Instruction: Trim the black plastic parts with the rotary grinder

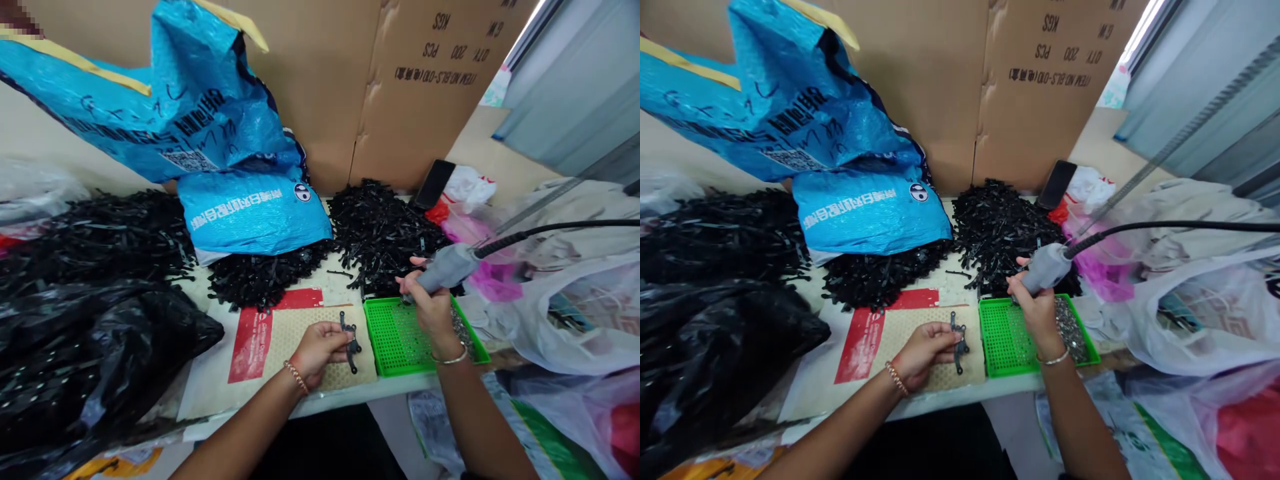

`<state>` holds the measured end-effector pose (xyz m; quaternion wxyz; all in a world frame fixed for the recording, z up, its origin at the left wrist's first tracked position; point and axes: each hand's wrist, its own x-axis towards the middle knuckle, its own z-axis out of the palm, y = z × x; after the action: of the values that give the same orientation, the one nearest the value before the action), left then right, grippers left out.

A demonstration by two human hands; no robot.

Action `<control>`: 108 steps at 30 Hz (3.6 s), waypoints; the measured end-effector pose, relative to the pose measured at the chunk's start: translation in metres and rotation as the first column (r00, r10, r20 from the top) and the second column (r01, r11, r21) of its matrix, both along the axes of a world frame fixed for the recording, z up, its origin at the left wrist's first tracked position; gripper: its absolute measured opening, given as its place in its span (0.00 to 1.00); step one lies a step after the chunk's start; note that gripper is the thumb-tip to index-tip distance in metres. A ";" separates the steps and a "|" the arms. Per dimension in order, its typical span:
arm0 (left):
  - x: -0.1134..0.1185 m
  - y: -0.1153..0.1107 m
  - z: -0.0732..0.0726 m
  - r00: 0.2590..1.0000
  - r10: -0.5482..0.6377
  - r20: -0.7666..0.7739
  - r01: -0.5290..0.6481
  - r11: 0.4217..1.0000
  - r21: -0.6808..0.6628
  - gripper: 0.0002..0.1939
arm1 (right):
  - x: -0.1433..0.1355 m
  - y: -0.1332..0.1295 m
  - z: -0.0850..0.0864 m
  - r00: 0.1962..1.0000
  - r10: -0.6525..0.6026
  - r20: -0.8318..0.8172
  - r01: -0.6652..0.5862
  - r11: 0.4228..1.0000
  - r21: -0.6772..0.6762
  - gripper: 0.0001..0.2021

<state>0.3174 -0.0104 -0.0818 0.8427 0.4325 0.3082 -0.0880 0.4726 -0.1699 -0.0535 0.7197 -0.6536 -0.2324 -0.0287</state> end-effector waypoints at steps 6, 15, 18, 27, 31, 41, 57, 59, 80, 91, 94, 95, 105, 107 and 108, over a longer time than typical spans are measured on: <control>0.003 -0.004 -0.009 0.999 -0.039 -0.025 0.040 0.998 0.047 0.22 | 0.012 0.001 -0.031 0.993 -0.009 -0.114 0.025 0.989 0.143 0.14; 0.003 -0.004 -0.006 0.998 -0.057 -0.017 0.058 0.997 0.059 0.23 | 0.011 0.001 -0.033 0.992 0.048 -0.114 -0.023 0.977 0.211 0.10; 0.003 -0.004 -0.008 0.998 -0.056 -0.010 0.056 0.996 0.062 0.24 | 0.012 0.001 -0.037 0.992 0.075 -0.098 -0.051 0.974 0.223 0.10; 0.003 -0.003 -0.007 0.998 -0.056 -0.017 0.057 0.998 0.025 0.25 | 0.015 0.002 -0.046 0.993 0.073 -0.089 -0.057 0.984 0.167 0.09; 0.002 -0.003 -0.009 0.998 -0.056 -0.013 0.056 0.998 0.009 0.26 | 0.015 0.003 -0.046 0.993 0.070 -0.094 -0.054 0.985 0.165 0.09; 0.004 -0.002 -0.009 0.999 -0.044 -0.032 0.045 0.999 0.007 0.22 | 0.015 0.002 -0.047 0.994 0.083 -0.065 -0.072 0.986 0.151 0.08; 0.004 -0.003 -0.013 0.999 -0.032 -0.029 0.033 0.999 0.042 0.10 | -0.062 0.052 0.017 0.942 0.281 -0.185 -0.194 0.903 0.383 0.14; 0.003 -0.003 -0.015 0.999 -0.038 -0.006 0.038 0.999 0.033 0.12 | -0.070 0.061 0.011 0.935 0.294 -0.198 -0.204 0.903 0.378 0.13; 0.002 -0.003 -0.019 0.999 -0.040 0.025 0.039 0.998 0.050 0.17 | -0.069 0.063 0.000 0.938 0.296 -0.180 -0.203 0.892 0.404 0.10; 0.002 -0.004 -0.017 0.999 -0.044 0.016 0.043 0.998 0.055 0.16 | -0.069 0.064 -0.002 0.950 0.247 -0.190 -0.165 0.916 0.364 0.12; 0.002 -0.004 -0.017 0.999 -0.047 0.023 0.046 0.998 0.053 0.17 | -0.069 0.064 -0.002 0.951 0.246 -0.186 -0.167 0.918 0.359 0.12; 0.002 -0.004 -0.017 0.999 -0.046 0.027 0.044 0.998 0.053 0.17 | -0.069 0.064 -0.002 0.950 0.253 -0.184 -0.173 0.916 0.362 0.12; 0.003 -0.003 -0.016 0.999 -0.037 0.017 0.036 0.998 0.049 0.16 | -0.071 0.063 -0.008 0.954 0.261 -0.148 -0.197 0.916 0.349 0.11; 0.003 -0.003 -0.017 0.999 -0.036 0.014 0.036 0.998 0.050 0.16 | -0.072 0.062 -0.010 0.950 0.279 -0.138 -0.213 0.907 0.364 0.10; 0.003 -0.003 -0.017 0.999 -0.039 0.015 0.038 0.998 0.052 0.16 | -0.073 0.062 -0.010 0.948 0.289 -0.133 -0.223 0.901 0.371 0.09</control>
<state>0.3203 -0.0138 -0.0992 0.8321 0.4605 0.2951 -0.0926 0.3999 -0.1077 -0.0636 0.8407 -0.4778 -0.2398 0.0861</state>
